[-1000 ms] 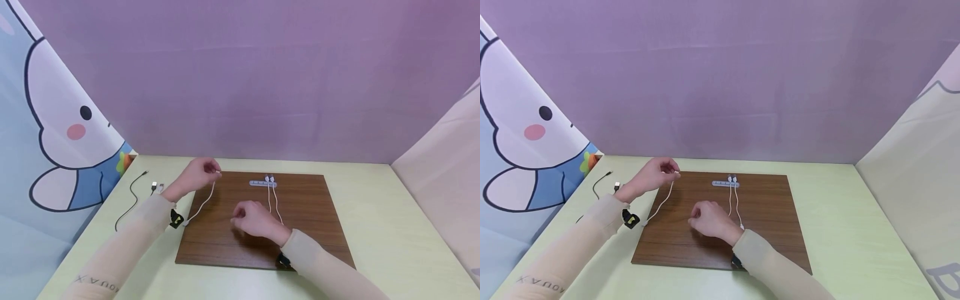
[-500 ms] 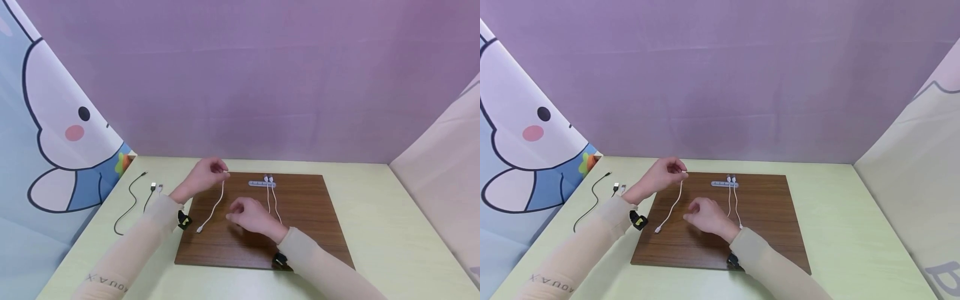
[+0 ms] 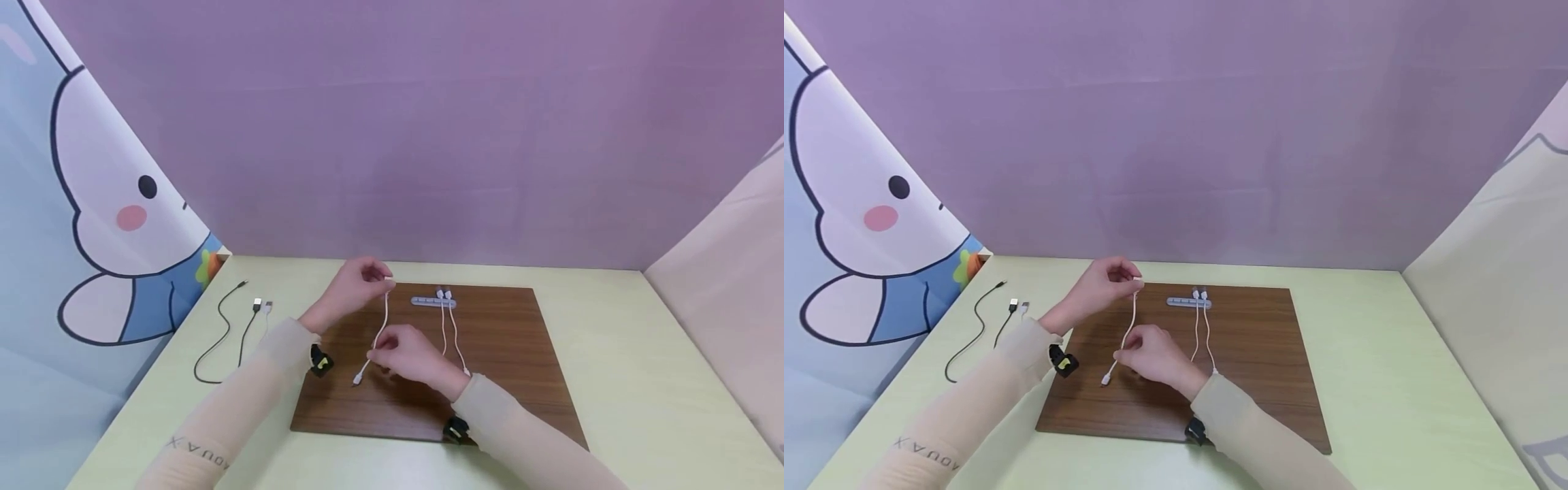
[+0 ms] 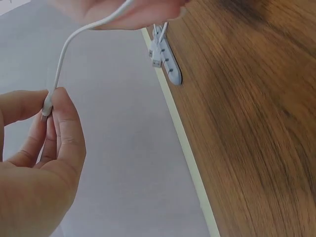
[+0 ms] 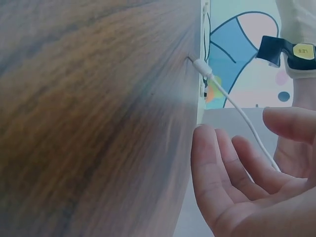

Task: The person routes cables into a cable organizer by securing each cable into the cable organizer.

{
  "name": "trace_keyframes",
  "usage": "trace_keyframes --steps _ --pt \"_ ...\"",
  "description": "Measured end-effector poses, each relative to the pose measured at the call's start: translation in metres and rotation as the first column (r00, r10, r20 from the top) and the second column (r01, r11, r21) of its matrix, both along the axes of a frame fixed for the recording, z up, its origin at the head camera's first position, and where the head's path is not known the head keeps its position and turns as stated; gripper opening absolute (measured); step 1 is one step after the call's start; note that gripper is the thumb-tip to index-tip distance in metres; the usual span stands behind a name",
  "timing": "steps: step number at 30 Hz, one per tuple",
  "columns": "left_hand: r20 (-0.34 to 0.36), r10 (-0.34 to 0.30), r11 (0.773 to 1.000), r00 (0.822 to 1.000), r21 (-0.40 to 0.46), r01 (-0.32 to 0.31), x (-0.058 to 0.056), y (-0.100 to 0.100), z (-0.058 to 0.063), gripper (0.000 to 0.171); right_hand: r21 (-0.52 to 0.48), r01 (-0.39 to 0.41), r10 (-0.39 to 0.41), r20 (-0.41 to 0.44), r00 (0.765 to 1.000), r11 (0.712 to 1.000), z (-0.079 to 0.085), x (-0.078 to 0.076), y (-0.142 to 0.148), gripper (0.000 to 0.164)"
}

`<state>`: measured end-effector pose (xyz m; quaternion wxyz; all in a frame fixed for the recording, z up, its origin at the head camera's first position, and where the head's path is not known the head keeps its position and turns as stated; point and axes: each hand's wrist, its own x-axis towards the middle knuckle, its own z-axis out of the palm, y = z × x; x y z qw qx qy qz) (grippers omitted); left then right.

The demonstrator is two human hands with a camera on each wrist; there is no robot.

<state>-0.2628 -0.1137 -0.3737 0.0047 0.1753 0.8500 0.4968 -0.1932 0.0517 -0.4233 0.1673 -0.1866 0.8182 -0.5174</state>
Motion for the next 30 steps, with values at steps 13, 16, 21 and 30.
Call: trace_keyframes --steps 13,16,21,30 --pt "0.046 0.002 0.999 0.999 0.05 -0.005 -0.002 0.009 -0.002 0.016 -0.049 -0.007 0.01 0.048 0.999 0.999 0.0 0.005 0.013 0.01" --pt "0.049 -0.003 0.999 0.999 0.054 0.001 -0.004 0.01 -0.002 0.017 -0.062 -0.01 0.015 0.085 0.996 0.998 0.001 0.006 0.019 0.009" --pt "0.056 0.013 0.996 0.998 0.082 -0.018 -0.005 0.012 -0.004 0.017 -0.084 -0.015 0.029 0.172 0.985 0.996 0.0 0.006 0.027 0.006" --pt "0.047 0.014 0.996 0.999 0.087 -0.018 -0.009 0.016 -0.001 0.019 -0.074 -0.015 0.027 0.171 0.985 0.997 -0.002 0.007 0.032 0.006"
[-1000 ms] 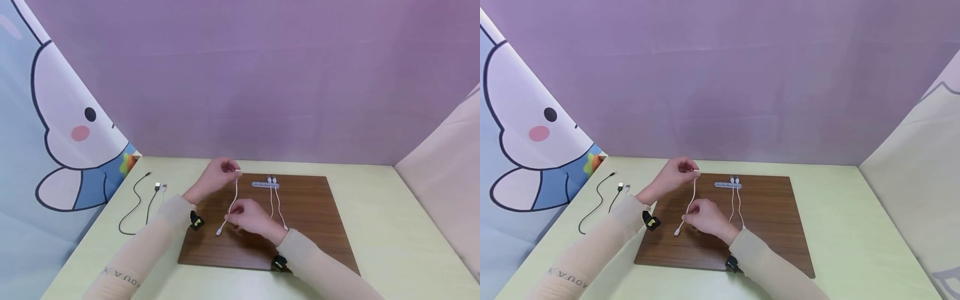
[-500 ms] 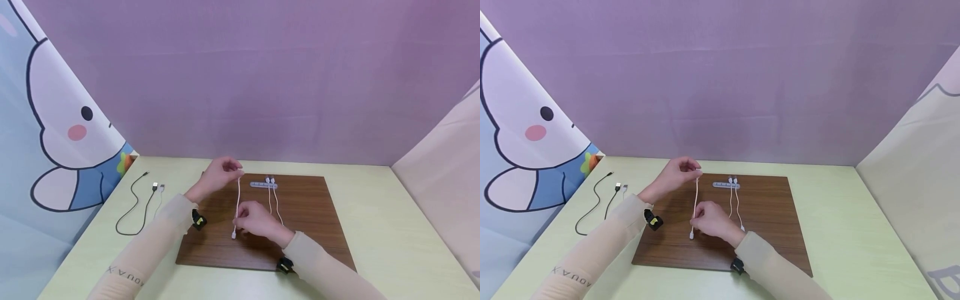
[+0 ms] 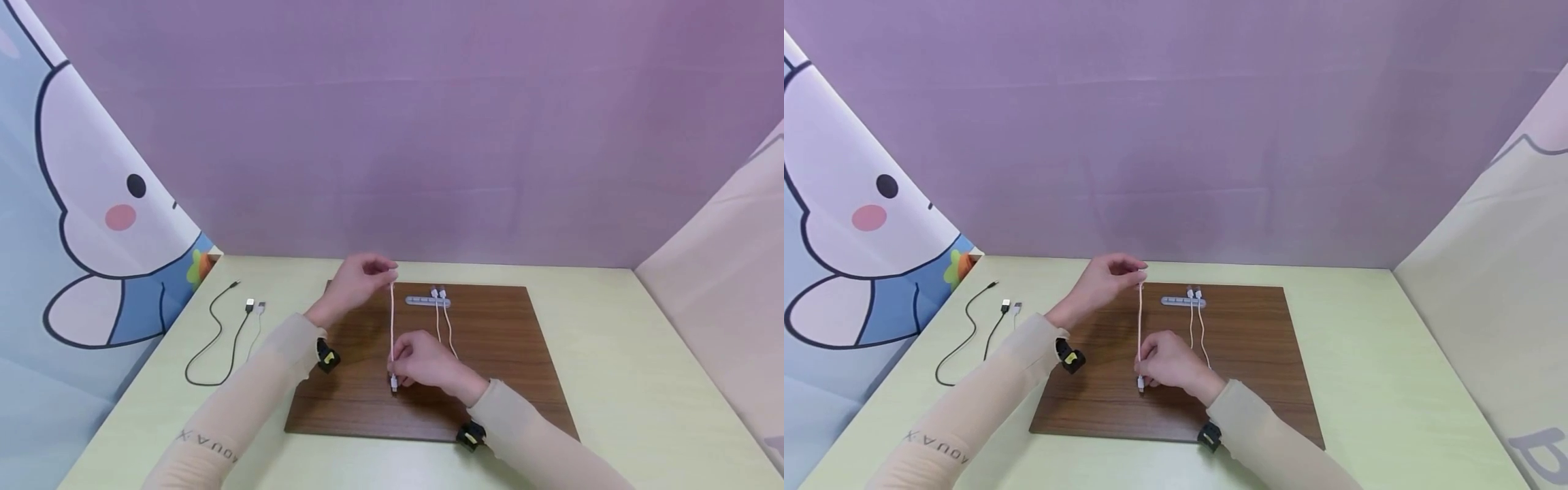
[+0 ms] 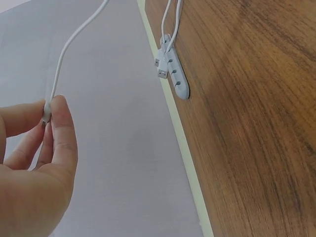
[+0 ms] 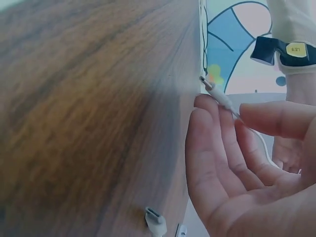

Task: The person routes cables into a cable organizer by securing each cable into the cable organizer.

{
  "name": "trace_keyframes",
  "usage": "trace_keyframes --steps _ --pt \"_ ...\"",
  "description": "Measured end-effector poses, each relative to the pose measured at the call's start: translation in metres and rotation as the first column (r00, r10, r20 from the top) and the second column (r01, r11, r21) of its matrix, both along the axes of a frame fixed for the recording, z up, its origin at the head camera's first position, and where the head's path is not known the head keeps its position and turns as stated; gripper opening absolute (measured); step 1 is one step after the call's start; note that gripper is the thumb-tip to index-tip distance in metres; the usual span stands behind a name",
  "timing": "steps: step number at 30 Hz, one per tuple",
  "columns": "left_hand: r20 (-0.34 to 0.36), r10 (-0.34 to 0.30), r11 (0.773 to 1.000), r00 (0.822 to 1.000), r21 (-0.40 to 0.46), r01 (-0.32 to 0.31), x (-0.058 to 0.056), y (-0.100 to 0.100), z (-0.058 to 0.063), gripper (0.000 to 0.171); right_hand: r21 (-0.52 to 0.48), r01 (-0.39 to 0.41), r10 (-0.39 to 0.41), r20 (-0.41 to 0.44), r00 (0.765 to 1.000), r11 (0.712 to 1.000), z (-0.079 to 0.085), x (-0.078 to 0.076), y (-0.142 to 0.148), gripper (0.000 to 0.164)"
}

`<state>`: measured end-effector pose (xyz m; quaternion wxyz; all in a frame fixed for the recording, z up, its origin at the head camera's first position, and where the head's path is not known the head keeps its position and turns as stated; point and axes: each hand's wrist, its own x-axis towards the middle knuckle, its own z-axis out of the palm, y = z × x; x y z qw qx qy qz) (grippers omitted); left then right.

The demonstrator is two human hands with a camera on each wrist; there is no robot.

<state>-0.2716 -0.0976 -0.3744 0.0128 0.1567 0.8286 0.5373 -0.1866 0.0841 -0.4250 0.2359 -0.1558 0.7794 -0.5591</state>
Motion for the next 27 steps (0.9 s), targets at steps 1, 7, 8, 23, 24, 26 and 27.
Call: trace_keyframes --steps 1,7,8,23,24,26,27 --pt "-0.001 -0.002 1.0 1.0 -0.001 0.002 -0.001 0.0 0.0 0.02 0.001 0.001 -0.001 -0.002 1.0 1.0 0.001 0.0 0.0 0.006" --pt "-0.022 -0.017 0.999 1.0 -0.042 0.016 -0.003 0.006 0.001 0.023 0.018 0.01 -0.01 -0.01 1.0 1.0 0.005 0.001 0.005 0.004" --pt "-0.023 -0.017 0.999 1.0 -0.047 0.016 -0.003 0.007 0.0 0.022 0.022 0.011 -0.011 -0.008 1.0 1.0 0.004 0.001 0.006 0.004" --pt "-0.029 0.033 0.997 0.999 -0.071 -0.035 -0.025 0.027 -0.023 0.019 0.098 0.1 -0.104 0.033 0.994 0.99 0.002 -0.001 0.018 0.005" --pt "-0.028 0.032 0.996 0.999 -0.081 -0.034 -0.027 0.028 -0.024 0.019 0.104 0.104 -0.109 0.036 0.993 0.989 0.003 -0.001 0.019 0.006" --pt "-0.022 0.027 0.995 0.999 -0.099 -0.029 -0.029 0.031 -0.024 0.021 0.112 0.111 -0.116 0.04 0.992 0.987 0.004 -0.001 0.02 0.006" --pt "-0.017 0.027 0.994 1.0 -0.106 -0.028 -0.031 0.033 -0.024 0.022 0.116 0.114 -0.119 0.038 0.992 0.987 0.004 -0.001 0.02 0.006"
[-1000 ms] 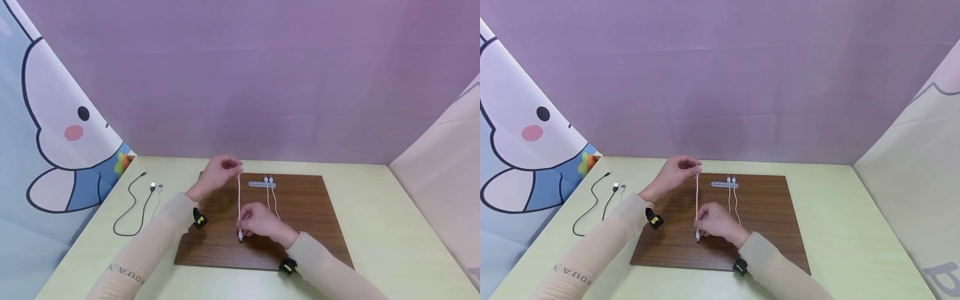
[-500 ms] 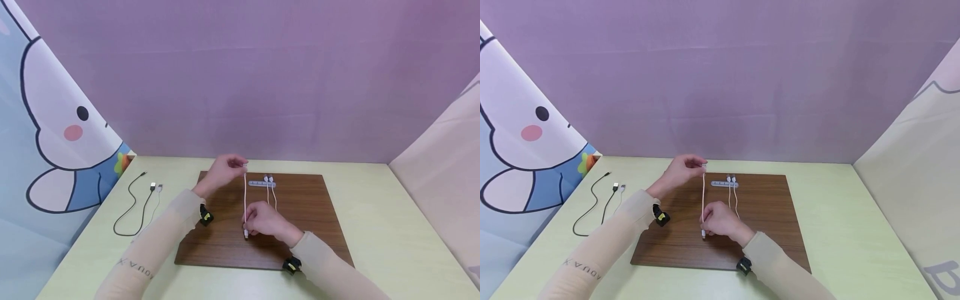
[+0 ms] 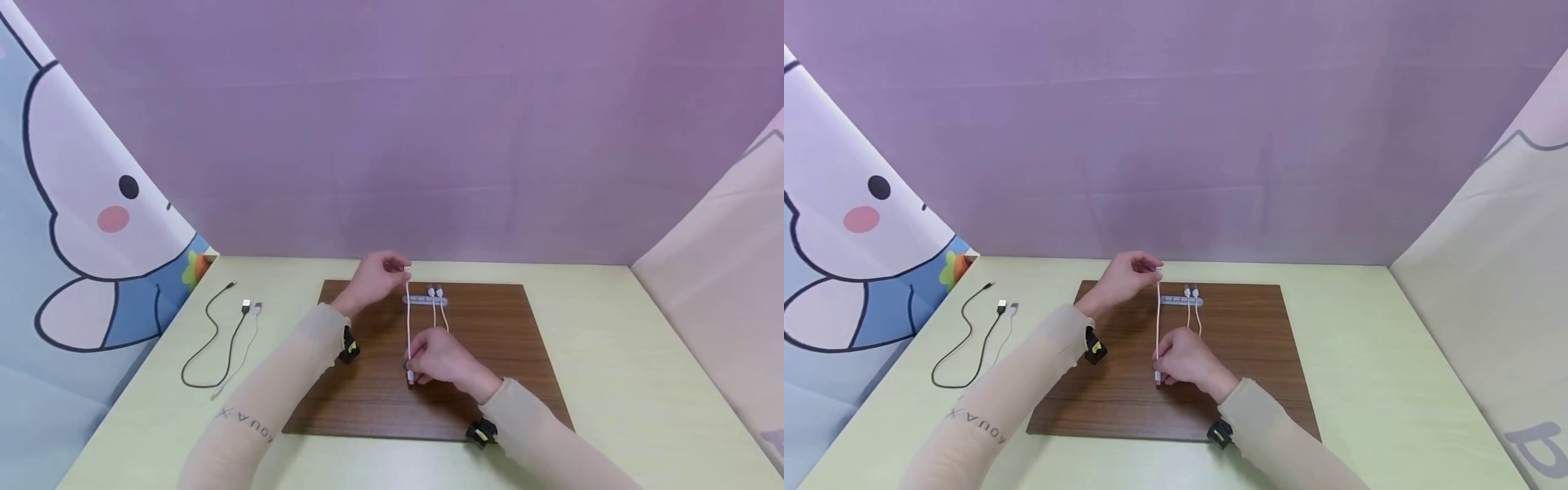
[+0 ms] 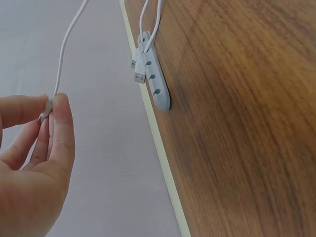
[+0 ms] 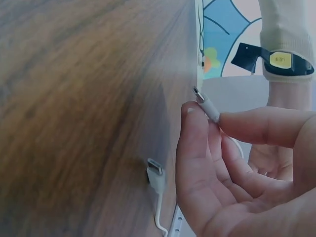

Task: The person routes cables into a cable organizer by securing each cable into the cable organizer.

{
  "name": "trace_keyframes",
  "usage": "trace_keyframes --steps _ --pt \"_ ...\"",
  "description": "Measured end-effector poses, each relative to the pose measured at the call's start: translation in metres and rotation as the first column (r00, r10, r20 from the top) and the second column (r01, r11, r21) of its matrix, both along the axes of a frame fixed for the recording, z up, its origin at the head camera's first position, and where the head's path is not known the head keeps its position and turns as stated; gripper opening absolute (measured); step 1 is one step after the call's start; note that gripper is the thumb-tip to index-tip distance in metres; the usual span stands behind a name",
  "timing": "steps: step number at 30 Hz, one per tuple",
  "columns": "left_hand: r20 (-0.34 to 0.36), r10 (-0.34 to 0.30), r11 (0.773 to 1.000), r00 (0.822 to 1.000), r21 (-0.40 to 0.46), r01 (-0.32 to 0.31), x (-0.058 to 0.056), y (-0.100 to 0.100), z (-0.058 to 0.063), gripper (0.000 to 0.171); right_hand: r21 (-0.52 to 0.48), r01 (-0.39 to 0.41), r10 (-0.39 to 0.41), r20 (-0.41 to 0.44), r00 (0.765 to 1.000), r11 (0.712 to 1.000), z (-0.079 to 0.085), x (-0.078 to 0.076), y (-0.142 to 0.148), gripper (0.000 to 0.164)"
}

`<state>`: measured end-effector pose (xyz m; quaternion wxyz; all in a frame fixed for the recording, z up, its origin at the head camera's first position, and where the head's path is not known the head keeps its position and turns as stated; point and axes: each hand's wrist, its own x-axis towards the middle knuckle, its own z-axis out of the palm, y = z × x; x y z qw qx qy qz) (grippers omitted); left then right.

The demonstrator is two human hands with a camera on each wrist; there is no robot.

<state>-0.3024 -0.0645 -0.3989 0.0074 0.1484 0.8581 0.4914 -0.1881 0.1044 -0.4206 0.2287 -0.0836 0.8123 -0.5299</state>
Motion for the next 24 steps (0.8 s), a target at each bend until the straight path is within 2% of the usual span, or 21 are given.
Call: trace_keyframes --steps 8,14,24 --pt "0.027 -0.004 1.0 1.0 -0.012 0.004 -0.006 0.011 -0.001 0.024 0.096 0.032 -0.025 -0.065 0.998 0.995 0.0 -0.002 0.003 0.007" --pt "0.031 0.005 1.0 0.999 -0.024 -0.005 -0.011 0.016 -0.006 0.022 0.179 0.052 -0.032 -0.113 0.993 0.983 -0.002 -0.005 0.005 0.01" --pt "0.02 -0.018 0.999 1.0 -0.027 0.019 -0.018 0.023 -0.015 0.021 0.296 0.061 -0.02 -0.138 0.99 0.953 -0.001 -0.004 0.011 0.016"
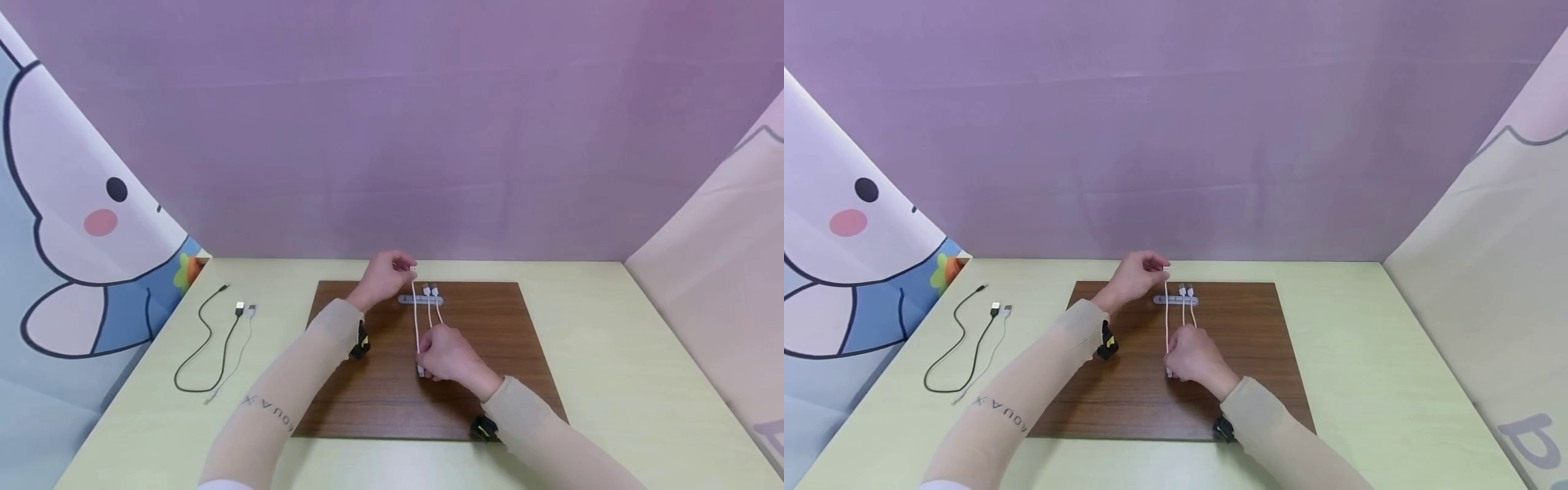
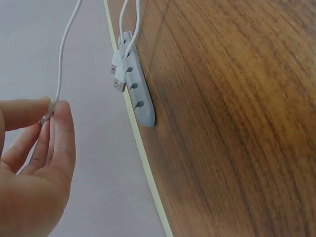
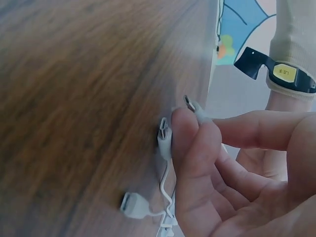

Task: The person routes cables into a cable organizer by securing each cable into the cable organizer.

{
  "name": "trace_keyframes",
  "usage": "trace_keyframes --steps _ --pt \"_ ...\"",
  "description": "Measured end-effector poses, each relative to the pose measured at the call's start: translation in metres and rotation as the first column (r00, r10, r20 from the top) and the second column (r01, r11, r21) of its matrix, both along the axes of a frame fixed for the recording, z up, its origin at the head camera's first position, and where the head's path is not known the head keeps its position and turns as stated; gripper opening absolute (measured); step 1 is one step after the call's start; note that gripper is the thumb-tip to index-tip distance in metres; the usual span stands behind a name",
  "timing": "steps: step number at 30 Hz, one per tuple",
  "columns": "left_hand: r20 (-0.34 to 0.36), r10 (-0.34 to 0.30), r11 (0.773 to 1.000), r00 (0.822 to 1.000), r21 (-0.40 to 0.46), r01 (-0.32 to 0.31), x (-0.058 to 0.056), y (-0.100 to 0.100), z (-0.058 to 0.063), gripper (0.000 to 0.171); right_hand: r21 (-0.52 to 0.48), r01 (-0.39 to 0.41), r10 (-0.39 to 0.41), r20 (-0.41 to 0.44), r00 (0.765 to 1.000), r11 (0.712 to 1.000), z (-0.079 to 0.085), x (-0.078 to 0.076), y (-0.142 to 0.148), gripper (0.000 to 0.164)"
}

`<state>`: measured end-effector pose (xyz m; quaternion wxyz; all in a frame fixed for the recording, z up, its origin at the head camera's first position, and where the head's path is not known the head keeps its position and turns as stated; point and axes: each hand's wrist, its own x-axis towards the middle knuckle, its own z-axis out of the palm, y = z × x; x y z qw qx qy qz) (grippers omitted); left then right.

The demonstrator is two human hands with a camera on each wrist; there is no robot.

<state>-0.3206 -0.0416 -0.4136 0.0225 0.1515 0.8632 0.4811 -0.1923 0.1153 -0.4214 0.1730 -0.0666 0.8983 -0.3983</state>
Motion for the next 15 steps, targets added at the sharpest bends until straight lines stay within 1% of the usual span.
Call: trace_keyframes --steps 5,10,15 --pt "0.002 0.001 1.0 1.0 -0.013 0.0 -0.003 0.004 -0.005 0.018 0.046 0.011 -0.011 -0.015 1.0 0.999 0.001 0.002 0.002 0.018" --pt "0.01 -0.008 1.0 1.0 -0.027 0.008 -0.005 0.009 -0.01 0.022 0.094 0.01 -0.007 -0.038 0.999 0.996 0.002 0.003 0.0 0.02" --pt "0.016 -0.012 0.999 1.0 -0.045 0.012 -0.005 0.012 -0.011 0.022 0.144 0.023 -0.014 -0.062 0.998 0.989 0.002 0.004 -0.002 0.022"
